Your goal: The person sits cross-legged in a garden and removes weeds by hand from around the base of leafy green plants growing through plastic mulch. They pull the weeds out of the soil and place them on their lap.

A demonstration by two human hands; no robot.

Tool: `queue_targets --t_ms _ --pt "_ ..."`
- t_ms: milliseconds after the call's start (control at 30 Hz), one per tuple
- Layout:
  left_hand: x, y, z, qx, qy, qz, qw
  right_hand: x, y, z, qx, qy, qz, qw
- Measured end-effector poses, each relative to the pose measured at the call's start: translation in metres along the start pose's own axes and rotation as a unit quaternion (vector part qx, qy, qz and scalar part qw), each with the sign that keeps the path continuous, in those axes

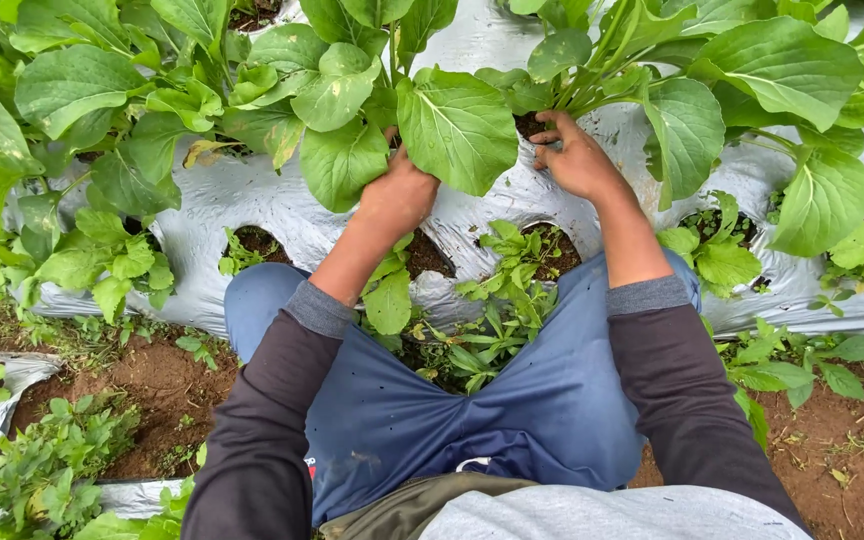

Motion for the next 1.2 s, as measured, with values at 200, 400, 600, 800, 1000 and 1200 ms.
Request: queue_targets --t_ms 200,400,600,800,1000,1200 --pt "0.086 0.016 0.021 0.035 -0.042 0.178 0.982 0.007 -0.011 0.000 -0.026 -0.005 -0.060 0.998" --pt "0.114 0.038 0.012 0.158 0.235 -0.058 0.957 0.066 -0.034 -0.023 -0.018 0.006 -0.076 0.997" --pt "0.143 -0.061 -0.031 0.148 0.220 -0.074 0.961 0.071 -0.129 -0.007 0.046 0.061 -0.065 0.995" --pt "0.150 0.009 -0.003 0.140 0.243 -0.111 0.953 0.107 -0.192 0.040 -0.003 0.116 -0.112 0.987" --pt "0.154 -0.056 -0.019 0.089 0.196 -0.090 0.972 0.076 -0.239 0.076 -0.088 0.026 -0.228 0.969" --pt "0.149 -0.050 -0.013 0.065 0.181 -0.103 0.976 0.064 -0.235 0.090 -0.125 -0.034 -0.234 0.964"
Point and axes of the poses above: each hand's wrist, its own z-axis towards the middle knuckle, its own y-axis out of the back of the hand, x = y × z, the point moved 8 cm from there along z, towards the middle knuckle, and after that the axes turned 15 degrees about -x, right-handed, at the moved point
